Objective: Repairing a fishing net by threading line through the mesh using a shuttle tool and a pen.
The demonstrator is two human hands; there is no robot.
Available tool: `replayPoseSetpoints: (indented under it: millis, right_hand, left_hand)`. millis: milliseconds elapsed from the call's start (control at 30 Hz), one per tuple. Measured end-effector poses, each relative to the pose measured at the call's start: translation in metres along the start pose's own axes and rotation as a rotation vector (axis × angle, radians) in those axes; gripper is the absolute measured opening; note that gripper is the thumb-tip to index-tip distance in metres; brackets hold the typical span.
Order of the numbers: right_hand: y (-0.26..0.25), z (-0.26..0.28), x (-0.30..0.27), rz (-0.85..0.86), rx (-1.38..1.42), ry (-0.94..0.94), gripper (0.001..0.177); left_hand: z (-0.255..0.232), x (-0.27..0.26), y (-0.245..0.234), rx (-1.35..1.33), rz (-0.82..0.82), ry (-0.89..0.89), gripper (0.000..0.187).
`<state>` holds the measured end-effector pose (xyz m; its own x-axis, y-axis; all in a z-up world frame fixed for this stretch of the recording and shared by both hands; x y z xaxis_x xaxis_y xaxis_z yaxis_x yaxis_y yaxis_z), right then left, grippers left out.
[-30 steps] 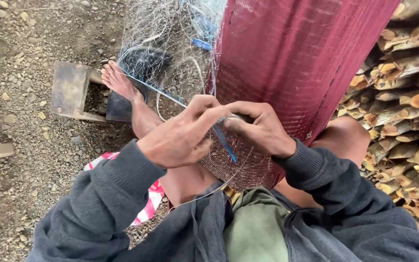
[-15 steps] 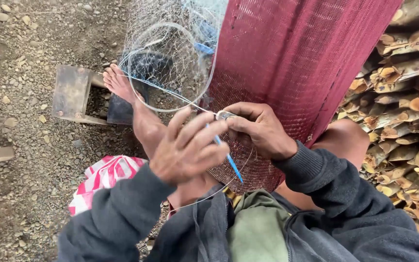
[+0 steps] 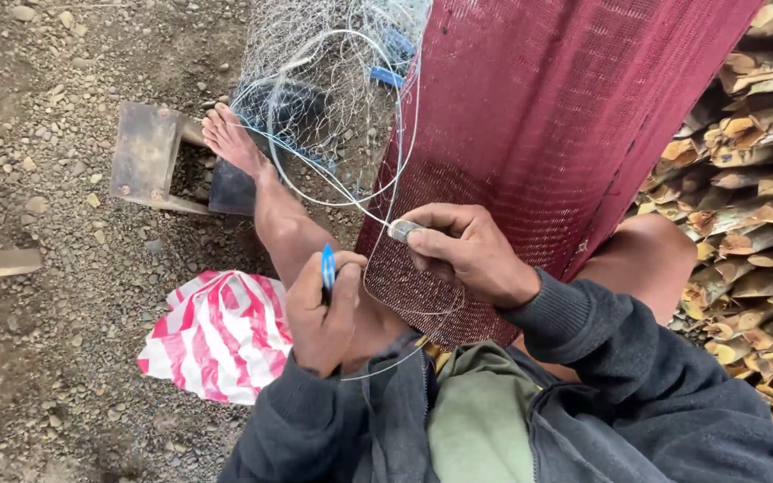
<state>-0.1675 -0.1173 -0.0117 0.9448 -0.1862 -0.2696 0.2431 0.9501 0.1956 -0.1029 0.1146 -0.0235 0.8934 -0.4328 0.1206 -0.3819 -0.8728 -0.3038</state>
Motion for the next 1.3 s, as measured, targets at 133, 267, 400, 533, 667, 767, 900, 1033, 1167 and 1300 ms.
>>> replayPoseSetpoints:
  millis: [133,267,400,533,667,767,900,1033,1167,1300]
  right_hand:
    - [-0.005,0.000,-0.002,-0.061,0.016,-0.061,0.027]
    - [-0.007,-0.005,-0.005,-0.112,0.070,-0.055,0.024]
    - [0.003,-0.004,-0.007,-0.071,-0.012,-0.120,0.029]
    - [0.006,-0.005,-0.009,-0.064,-0.097,-0.194,0.028]
    - [0.004,-0.005,-0.010,-0.107,-0.384,-0.267,0.025]
    - [0.010,-0.005,-0.016,-0.098,-0.557,-0.325,0.028]
    - [0.015,0.011,-0.020,-0.068,-0.696,-0.433,0.023]
    - [0.011,0.009,-0.029,0.044,-0.820,-0.595,0.017]
    - [0.003,-0.001,-0.032,0.015,-0.895,-0.668,0.024]
    - [-0.007,-0.009,-0.025,-0.035,-0.905,-0.695,0.017]
  left_hand:
    - [-0.019,-0.010,-0.001,-0.178,-0.159,0.266,0.030]
    - [-0.022,-0.035,-0.018,-0.156,-0.090,0.230,0.032]
    - [-0.005,-0.026,-0.022,0.214,0.013,0.136,0.034]
    - [0.005,-0.026,-0.018,0.296,0.238,0.195,0.045]
    - [-0.027,-0.038,-0.019,0.358,0.263,0.383,0.019]
    - [-0.062,-0.025,-0.031,0.603,0.260,0.649,0.006]
    - [-0.105,0.015,-0.040,0.795,0.292,0.889,0.018]
    - [-0.125,0.061,-0.017,0.969,0.452,1.158,0.008]
    - [-0.113,0.114,0.021,0.939,0.822,1.040,0.008]
    - [-0.103,0.142,0.032,0.906,0.830,0.933,0.023]
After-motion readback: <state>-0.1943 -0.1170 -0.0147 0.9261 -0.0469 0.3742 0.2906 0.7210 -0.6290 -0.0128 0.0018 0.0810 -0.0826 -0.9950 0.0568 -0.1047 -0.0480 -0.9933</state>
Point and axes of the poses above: each hand's wrist, its own x-axis towards the middle knuckle, its own y-axis out of the palm, z = x × y, the point moved 3 cm from there along x, towards the middle knuckle, and after that the axes turned 2 degrees about x, right-handed, at the moved point
